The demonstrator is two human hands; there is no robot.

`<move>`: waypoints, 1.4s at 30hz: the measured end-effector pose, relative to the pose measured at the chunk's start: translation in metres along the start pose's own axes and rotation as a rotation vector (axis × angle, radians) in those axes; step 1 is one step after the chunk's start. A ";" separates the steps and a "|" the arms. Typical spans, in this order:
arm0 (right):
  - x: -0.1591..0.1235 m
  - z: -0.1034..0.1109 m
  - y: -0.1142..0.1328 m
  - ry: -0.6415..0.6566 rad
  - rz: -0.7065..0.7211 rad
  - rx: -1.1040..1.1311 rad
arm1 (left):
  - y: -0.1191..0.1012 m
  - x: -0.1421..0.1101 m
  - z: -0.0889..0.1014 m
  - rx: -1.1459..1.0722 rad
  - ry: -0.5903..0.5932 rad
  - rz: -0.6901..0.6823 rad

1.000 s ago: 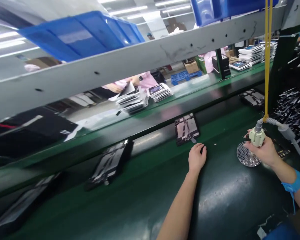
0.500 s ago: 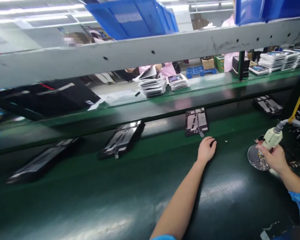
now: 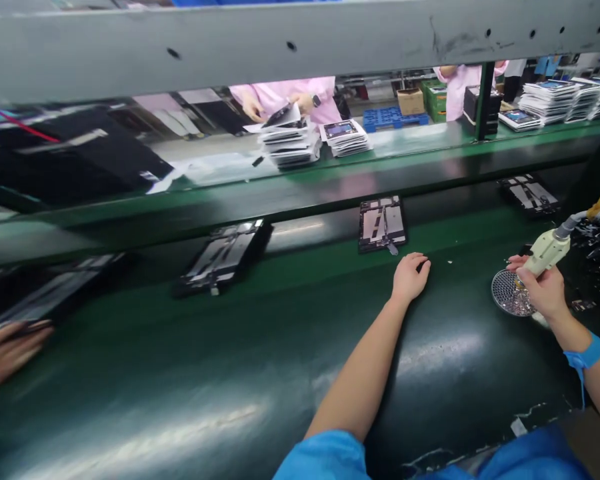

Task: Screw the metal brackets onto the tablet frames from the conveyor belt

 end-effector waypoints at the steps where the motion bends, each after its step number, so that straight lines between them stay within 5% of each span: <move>1: 0.000 0.001 0.000 -0.010 -0.005 0.010 | -0.001 0.000 0.000 0.010 0.007 0.000; 13: 0.001 0.001 0.004 -0.004 -0.071 -0.026 | -0.018 -0.008 -0.007 0.106 0.139 -0.017; 42: -0.004 -0.006 0.008 0.071 -0.017 -0.112 | -0.019 -0.007 -0.009 0.102 0.012 -0.094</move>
Point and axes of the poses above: each hand's wrist, its own x-axis towards the middle knuckle, its own z-axis out of the back of the hand, y = z × x, the point moved 7 cm from there along x, towards the middle knuckle, and after that the axes turned 15 degrees about x, right-handed, at the moved point
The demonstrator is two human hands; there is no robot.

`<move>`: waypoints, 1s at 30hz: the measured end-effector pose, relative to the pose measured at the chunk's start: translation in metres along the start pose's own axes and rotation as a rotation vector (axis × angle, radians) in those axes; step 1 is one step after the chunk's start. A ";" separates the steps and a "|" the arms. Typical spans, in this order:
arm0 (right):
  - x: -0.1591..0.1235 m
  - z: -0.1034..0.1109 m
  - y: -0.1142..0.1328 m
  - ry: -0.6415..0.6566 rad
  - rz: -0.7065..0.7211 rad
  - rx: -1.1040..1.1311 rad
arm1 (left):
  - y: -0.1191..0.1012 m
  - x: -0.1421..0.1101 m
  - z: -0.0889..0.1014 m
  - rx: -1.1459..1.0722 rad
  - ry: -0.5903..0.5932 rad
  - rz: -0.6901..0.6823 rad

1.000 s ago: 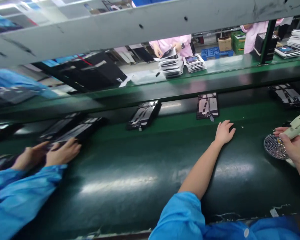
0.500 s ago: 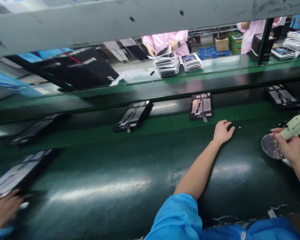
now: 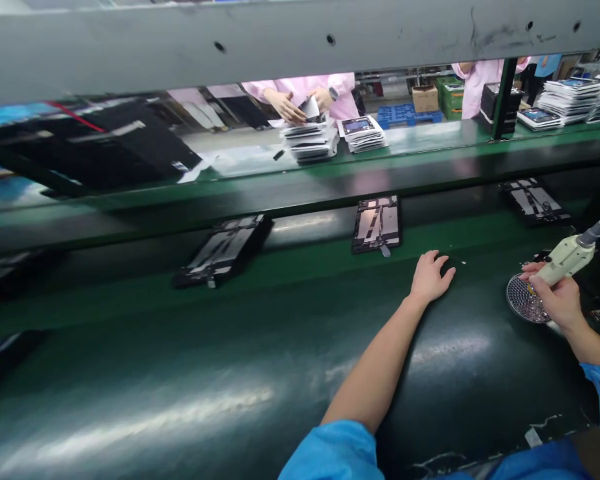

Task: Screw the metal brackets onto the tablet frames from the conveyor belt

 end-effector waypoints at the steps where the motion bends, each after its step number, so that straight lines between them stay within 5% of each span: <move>1: 0.000 0.000 0.001 -0.001 0.006 0.000 | 0.000 -0.001 0.000 -0.001 0.000 0.000; 11: -0.001 -0.001 0.001 -0.075 -0.017 0.022 | 0.011 0.001 0.001 -0.036 0.015 0.073; 15: -0.006 -0.004 0.004 -0.135 -0.032 0.023 | -0.002 0.017 0.003 -0.043 0.022 0.090; 19: -0.011 -0.012 0.012 -0.149 0.010 0.015 | -0.048 0.064 -0.012 -0.067 0.099 0.029; 24: -0.013 -0.025 0.023 -0.096 0.081 -0.045 | -0.106 0.149 -0.051 -0.107 0.248 0.092; 30: -0.017 -0.040 0.032 -0.097 0.163 -0.074 | -0.135 0.208 -0.096 -0.107 0.414 0.294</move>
Point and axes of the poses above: each hand's wrist, its own x-axis towards the middle knuckle, its own z-axis out of the back of the hand, y = z × x, the point moved 7 cm from there along x, towards the middle knuckle, and after that the axes turned 15 degrees about x, right-handed, at the moved point
